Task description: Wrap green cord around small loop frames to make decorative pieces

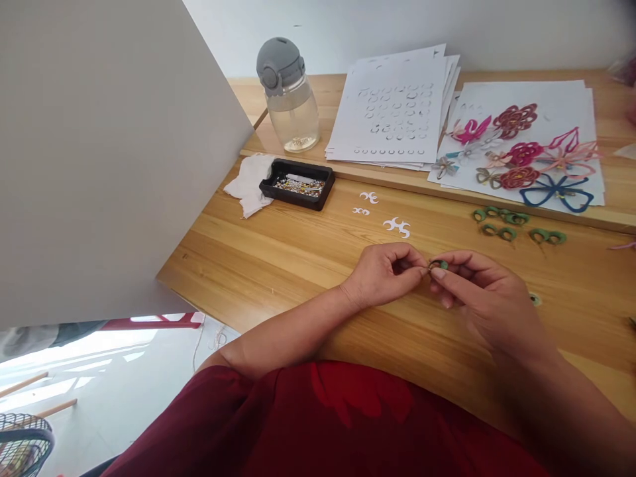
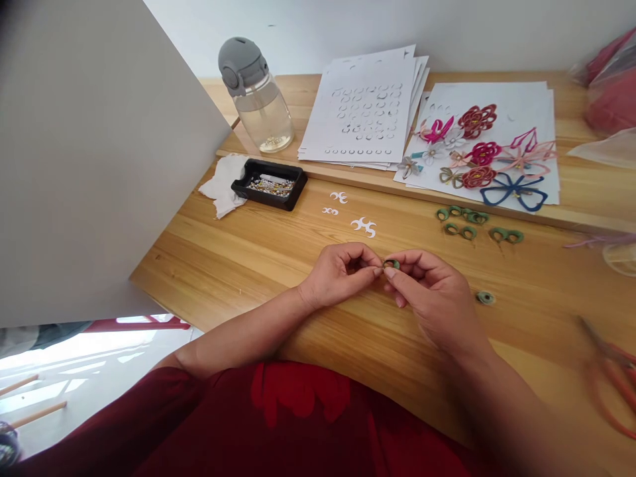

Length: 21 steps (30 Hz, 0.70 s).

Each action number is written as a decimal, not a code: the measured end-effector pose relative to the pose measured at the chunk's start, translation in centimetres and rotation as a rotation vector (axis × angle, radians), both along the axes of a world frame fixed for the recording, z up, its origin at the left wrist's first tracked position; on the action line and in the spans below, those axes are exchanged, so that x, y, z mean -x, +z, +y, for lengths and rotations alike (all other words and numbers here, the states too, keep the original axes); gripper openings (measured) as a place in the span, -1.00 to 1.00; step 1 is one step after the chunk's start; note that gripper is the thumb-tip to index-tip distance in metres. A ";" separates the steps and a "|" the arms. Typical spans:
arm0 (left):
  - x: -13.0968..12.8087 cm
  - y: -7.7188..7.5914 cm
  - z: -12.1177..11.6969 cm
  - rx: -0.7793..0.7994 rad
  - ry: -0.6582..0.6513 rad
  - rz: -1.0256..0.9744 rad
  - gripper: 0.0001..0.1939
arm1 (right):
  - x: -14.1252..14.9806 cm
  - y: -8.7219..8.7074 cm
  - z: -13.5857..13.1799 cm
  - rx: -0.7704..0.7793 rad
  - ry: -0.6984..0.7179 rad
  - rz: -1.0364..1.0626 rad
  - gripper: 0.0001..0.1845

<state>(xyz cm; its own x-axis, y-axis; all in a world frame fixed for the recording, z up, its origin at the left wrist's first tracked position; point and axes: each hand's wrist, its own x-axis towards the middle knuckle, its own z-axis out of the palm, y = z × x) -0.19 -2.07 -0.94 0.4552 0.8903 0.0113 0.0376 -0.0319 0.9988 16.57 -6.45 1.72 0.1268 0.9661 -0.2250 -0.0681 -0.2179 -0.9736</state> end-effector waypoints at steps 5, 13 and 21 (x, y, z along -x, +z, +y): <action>0.1 0.2 0.0 -0.077 0.001 0.036 -0.88 | 0.5 -0.2 -0.1 0.040 -0.080 0.044 -0.59; 0.0 0.4 0.1 0.055 0.037 -0.032 -0.88 | -0.4 -0.6 -0.3 -0.045 0.030 -0.082 -0.68; -0.1 0.7 1.2 0.395 0.113 -0.410 -0.62 | -0.6 -1.0 -1.3 -0.148 0.150 -0.562 -0.65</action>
